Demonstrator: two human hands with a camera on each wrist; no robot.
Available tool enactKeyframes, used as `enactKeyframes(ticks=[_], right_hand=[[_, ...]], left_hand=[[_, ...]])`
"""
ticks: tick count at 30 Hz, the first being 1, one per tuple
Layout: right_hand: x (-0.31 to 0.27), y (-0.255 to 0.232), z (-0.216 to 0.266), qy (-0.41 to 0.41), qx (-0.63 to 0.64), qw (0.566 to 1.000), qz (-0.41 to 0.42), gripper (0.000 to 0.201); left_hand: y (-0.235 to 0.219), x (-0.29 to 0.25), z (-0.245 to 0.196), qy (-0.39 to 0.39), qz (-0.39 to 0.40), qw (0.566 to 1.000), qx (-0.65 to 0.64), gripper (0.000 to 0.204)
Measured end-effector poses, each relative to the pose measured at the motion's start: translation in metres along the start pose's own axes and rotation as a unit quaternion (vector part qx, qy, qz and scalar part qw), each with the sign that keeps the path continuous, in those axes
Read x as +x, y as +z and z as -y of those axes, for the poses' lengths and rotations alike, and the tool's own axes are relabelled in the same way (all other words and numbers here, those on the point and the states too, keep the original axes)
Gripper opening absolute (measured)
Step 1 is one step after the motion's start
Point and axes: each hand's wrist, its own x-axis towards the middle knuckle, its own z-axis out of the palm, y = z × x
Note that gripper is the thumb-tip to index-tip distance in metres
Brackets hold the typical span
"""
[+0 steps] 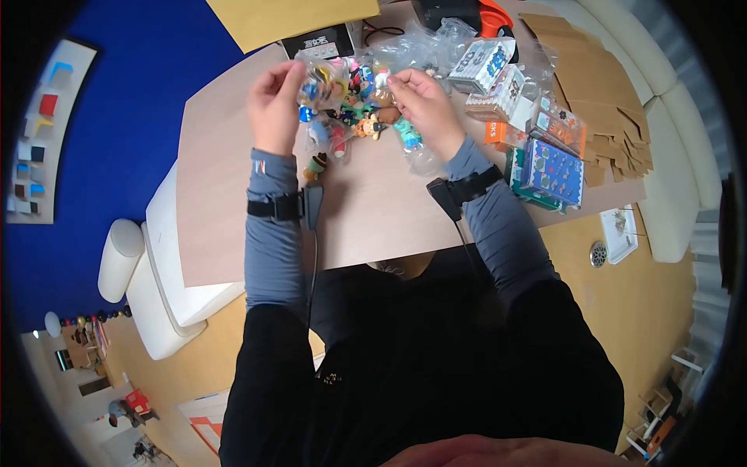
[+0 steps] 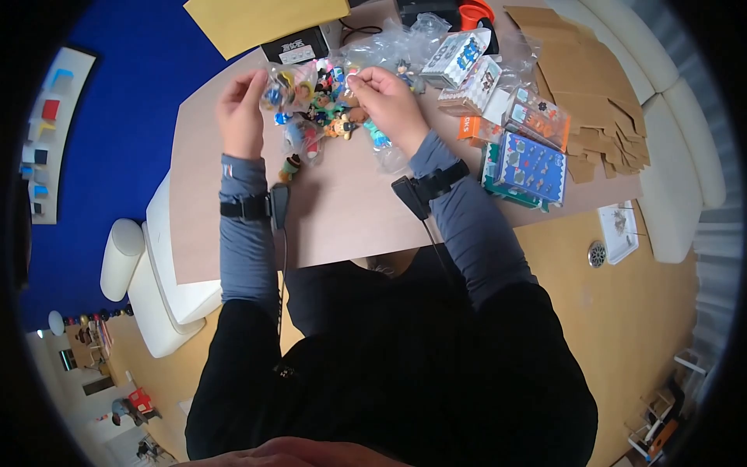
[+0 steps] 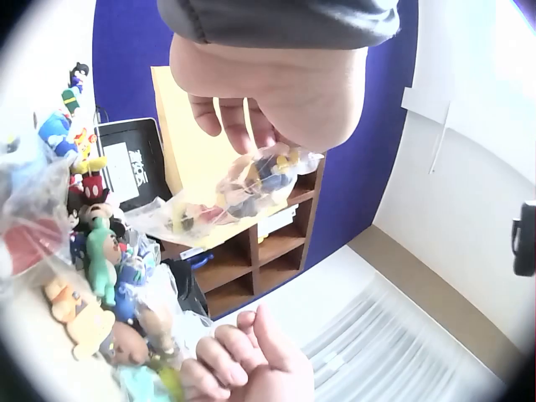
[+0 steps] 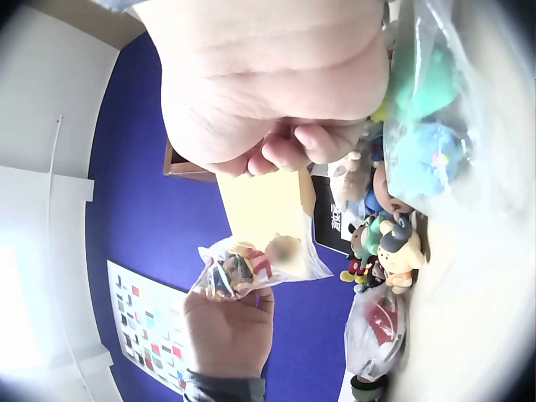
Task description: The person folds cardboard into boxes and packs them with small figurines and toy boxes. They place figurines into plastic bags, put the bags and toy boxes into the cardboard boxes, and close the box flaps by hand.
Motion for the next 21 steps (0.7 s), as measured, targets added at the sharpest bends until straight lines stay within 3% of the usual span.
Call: enactKeyframes(ticks=[2, 3, 7, 10, 12, 15, 19, 21], right_hand=[[0.0, -0.001, -0.001, 0.005, 0.006, 1.0, 0.001, 0.016], [0.002, -0.003, 0.0, 0.009, 0.008, 1.0, -0.004, 0.016], [0.001, -0.004, 0.0, 0.016, 0.006, 1.0, -0.009, 0.017], [0.003, -0.006, 0.0, 0.014, 0.011, 1.0, -0.005, 0.018], [0.002, -0.004, -0.002, 0.009, -0.001, 1.0, -0.003, 0.018], [0.004, -0.006, -0.003, 0.014, 0.017, 1.0, 0.001, 0.019], [0.007, -0.005, -0.001, 0.011, 0.008, 1.0, -0.004, 0.018], [0.004, -0.006, -0.004, 0.003, 0.01, 1.0, -0.013, 0.018]], left_hand=[[-0.01, 0.016, -0.006, -0.055, 0.009, 0.99, 0.131, 0.014], [-0.009, 0.017, -0.007, -0.007, 0.011, 0.992, 0.124, 0.016], [-0.009, 0.01, -0.017, -0.024, 0.005, 0.987, 0.159, 0.016], [-0.013, 0.009, -0.006, 0.008, 0.012, 0.983, 0.181, 0.016], [-0.02, 0.009, -0.003, -0.077, 0.006, 0.978, 0.195, 0.017], [-0.013, -0.001, -0.01, -0.017, 0.045, 0.99, 0.13, 0.017], [-0.015, 0.009, -0.011, -0.055, 0.035, 0.973, 0.223, 0.017], [-0.011, 0.007, -0.009, 0.037, 0.014, 0.993, 0.112, 0.014]])
